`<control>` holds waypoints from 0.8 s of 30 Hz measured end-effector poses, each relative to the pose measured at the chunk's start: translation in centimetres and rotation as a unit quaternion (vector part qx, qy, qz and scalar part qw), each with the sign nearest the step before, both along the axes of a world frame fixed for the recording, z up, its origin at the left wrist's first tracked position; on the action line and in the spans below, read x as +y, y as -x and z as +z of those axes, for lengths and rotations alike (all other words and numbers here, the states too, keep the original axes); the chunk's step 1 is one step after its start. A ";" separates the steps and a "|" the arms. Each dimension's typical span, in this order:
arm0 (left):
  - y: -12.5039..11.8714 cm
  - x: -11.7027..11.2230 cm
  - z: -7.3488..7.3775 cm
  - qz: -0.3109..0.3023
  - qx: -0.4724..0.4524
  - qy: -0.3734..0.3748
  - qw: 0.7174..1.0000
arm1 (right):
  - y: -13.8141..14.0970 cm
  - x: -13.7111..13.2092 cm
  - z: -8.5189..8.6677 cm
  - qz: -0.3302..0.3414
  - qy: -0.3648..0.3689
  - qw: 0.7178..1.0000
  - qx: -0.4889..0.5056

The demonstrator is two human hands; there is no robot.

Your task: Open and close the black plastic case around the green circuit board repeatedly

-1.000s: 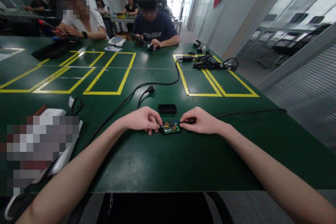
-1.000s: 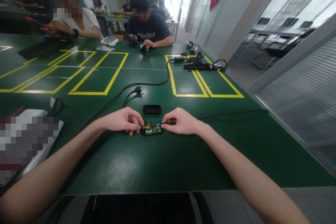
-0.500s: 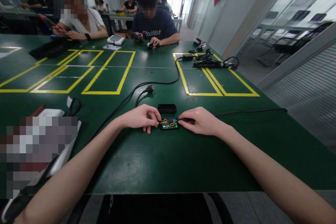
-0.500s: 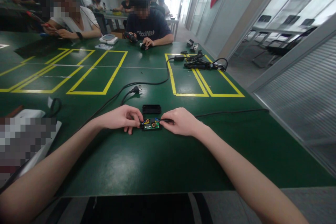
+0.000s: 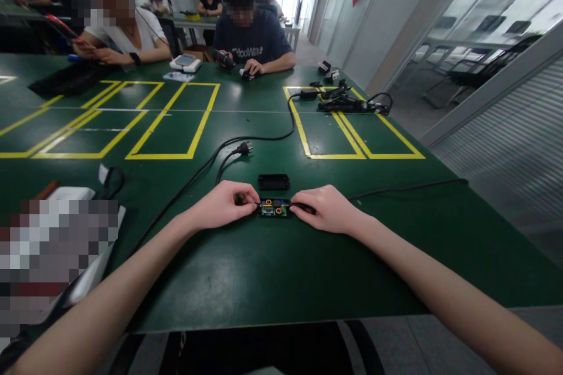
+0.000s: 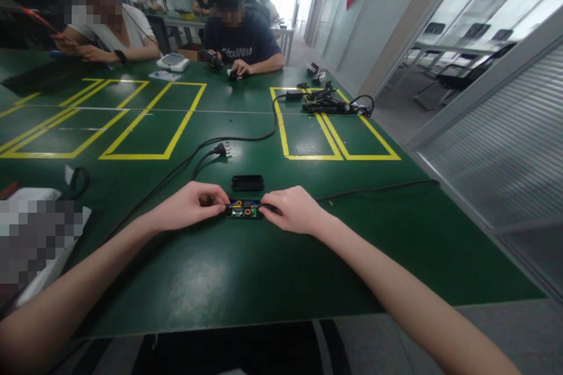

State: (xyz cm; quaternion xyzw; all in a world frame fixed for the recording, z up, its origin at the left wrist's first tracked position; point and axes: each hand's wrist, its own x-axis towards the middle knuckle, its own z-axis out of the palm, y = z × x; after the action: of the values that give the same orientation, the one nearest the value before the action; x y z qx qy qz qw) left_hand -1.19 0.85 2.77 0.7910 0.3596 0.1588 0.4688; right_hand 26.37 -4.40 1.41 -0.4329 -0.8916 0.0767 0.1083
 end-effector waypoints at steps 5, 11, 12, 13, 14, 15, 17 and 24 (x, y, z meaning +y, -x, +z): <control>0.4 -0.9 -0.6 0.015 0.007 -0.122 0.992 | 0.0 -0.6 -0.9 -0.003 -0.049 0.999 0.011; 0.6 -1.0 -1.0 -0.014 0.015 -0.190 0.982 | -0.6 -0.8 -1.2 0.014 -0.065 0.996 0.056; 0.6 -1.0 -1.1 -0.018 0.014 -0.195 0.981 | -0.8 -0.7 -1.2 0.010 -0.065 0.995 0.070; 0.6 -0.9 -1.1 -0.020 0.013 -0.199 0.980 | -0.9 -0.7 -1.2 0.008 -0.066 0.994 0.086; 0.7 -0.9 -1.2 -0.023 0.010 -0.203 0.979 | -1.1 -0.6 -1.2 0.010 -0.067 0.993 0.100; 0.7 -0.9 -1.2 -0.026 0.007 -0.207 0.978 | -1.2 -0.5 -1.3 0.017 -0.068 0.991 0.112; 0.9 -0.9 -1.3 -0.034 0.004 -0.215 0.976 | -1.4 -0.4 -1.4 0.038 -0.071 0.989 0.123; 1.0 -0.7 -1.2 -0.049 -0.023 -0.209 0.976 | -1.3 -0.1 -1.4 0.058 -0.057 0.986 0.142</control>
State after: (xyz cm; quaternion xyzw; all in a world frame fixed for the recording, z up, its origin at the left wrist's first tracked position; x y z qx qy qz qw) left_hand -2.21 0.16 1.60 0.8843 0.2685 0.2251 0.3087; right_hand 27.64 -4.45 -0.02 -0.3581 -0.8938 0.0929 0.2537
